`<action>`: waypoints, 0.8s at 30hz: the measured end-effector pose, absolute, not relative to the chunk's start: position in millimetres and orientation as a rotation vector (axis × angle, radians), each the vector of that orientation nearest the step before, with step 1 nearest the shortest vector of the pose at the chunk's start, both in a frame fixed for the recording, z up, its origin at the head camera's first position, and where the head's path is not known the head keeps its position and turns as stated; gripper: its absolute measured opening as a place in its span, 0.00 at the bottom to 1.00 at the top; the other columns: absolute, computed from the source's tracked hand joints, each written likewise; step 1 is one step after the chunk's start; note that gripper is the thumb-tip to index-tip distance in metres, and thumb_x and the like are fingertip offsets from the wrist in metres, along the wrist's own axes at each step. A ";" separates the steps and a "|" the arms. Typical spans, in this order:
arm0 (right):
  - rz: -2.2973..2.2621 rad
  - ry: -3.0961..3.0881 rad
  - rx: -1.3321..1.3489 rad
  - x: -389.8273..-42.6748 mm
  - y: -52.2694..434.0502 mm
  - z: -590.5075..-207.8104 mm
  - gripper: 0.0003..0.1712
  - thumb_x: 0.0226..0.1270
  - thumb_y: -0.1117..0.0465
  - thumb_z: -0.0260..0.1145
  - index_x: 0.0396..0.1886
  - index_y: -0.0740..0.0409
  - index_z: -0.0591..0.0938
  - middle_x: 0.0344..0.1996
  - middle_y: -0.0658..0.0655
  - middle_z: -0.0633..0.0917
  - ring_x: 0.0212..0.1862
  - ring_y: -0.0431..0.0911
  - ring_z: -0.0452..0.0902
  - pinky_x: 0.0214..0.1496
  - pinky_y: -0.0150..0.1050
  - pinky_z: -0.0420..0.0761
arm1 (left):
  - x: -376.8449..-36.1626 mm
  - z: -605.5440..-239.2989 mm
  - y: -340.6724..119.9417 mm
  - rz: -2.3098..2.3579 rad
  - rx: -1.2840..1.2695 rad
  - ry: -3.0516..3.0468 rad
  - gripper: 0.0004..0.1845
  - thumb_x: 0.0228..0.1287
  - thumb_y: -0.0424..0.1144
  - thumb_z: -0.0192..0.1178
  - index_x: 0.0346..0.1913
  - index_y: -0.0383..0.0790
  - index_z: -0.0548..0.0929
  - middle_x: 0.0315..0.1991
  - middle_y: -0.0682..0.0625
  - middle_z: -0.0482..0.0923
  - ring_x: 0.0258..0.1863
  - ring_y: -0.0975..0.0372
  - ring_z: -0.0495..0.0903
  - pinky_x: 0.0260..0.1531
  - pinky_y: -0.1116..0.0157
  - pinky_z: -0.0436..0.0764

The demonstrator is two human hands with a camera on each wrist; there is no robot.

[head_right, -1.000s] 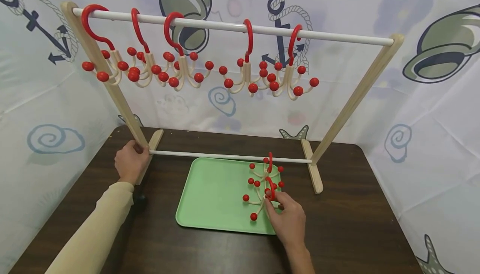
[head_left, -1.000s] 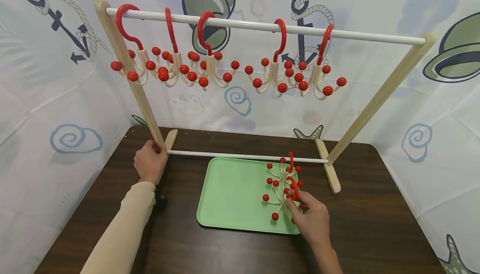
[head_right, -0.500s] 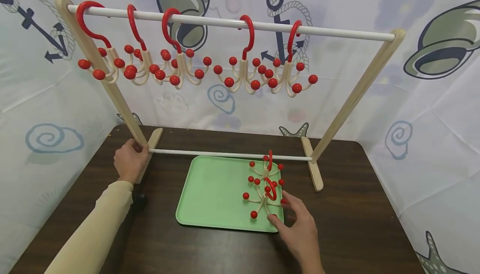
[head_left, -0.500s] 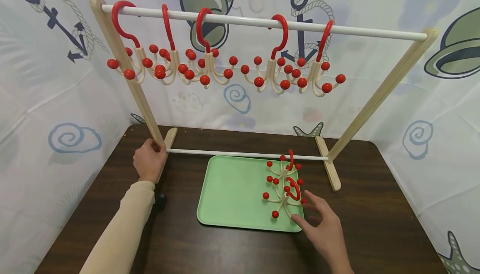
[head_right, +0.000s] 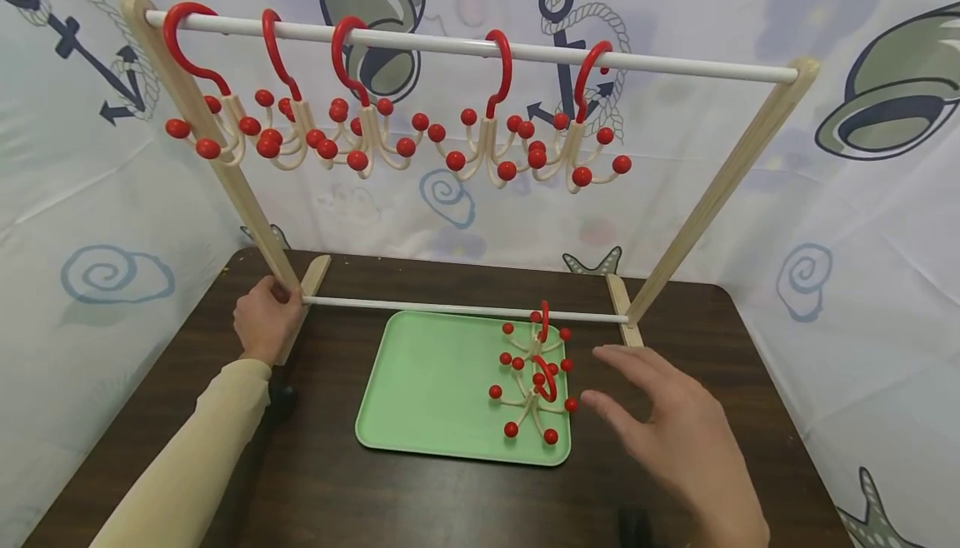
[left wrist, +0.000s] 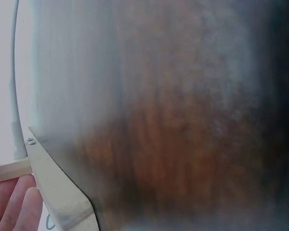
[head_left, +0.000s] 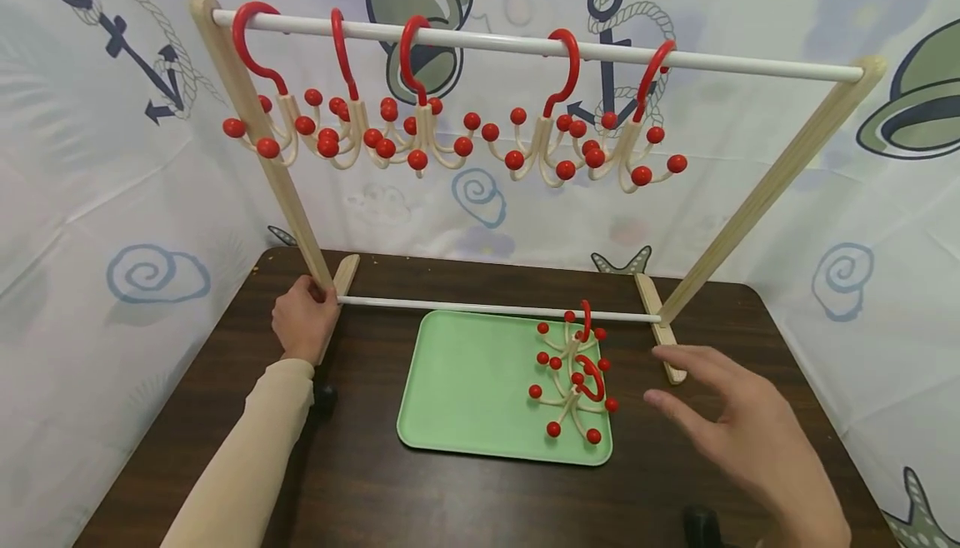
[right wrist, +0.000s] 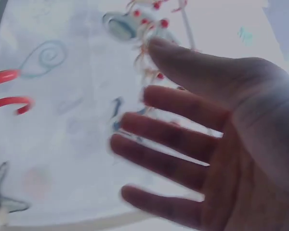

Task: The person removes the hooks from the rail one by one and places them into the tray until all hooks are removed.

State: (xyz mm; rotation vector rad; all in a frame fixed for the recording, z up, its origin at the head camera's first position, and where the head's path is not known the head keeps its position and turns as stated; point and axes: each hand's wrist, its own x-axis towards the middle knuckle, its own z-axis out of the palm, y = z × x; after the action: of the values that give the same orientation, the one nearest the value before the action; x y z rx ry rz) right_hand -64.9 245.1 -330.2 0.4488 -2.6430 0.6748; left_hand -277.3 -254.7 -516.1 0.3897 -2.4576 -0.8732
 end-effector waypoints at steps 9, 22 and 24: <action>0.901 -2.089 0.516 -125.2 231.8 -273.5 0.24 0.48 0.75 0.75 0.49 0.64 0.86 0.44 0.60 0.87 0.49 0.38 0.78 0.54 0.28 0.73 | -278.1 -516.8 -254.8 -0.868 0.408 -2.463 0.15 0.65 0.44 0.59 0.41 0.33 0.82 0.30 0.38 0.82 0.28 0.44 0.80 0.30 0.45 0.73; 0.599 -2.438 0.310 -206.7 215.2 -208.8 0.29 0.71 0.51 0.61 0.70 0.51 0.72 0.65 0.56 0.75 0.62 0.55 0.74 0.57 0.57 0.73 | -281.1 -518.9 -256.4 -0.859 0.395 -2.455 0.14 0.64 0.44 0.59 0.39 0.34 0.82 0.28 0.38 0.81 0.27 0.44 0.80 0.29 0.45 0.73; 0.680 -2.471 0.302 -216.9 215.3 -204.5 0.30 0.72 0.50 0.60 0.72 0.49 0.69 0.67 0.55 0.74 0.63 0.54 0.73 0.60 0.56 0.71 | -281.8 -519.4 -255.8 -0.861 0.383 -2.450 0.13 0.64 0.44 0.59 0.38 0.34 0.81 0.28 0.39 0.81 0.26 0.45 0.79 0.28 0.45 0.72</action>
State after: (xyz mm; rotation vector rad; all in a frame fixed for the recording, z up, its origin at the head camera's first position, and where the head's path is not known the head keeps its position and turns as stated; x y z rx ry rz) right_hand -216.9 215.3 -204.5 0.3025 -2.4708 0.6795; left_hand -281.8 -255.8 -519.4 0.3828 -2.4498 -0.8608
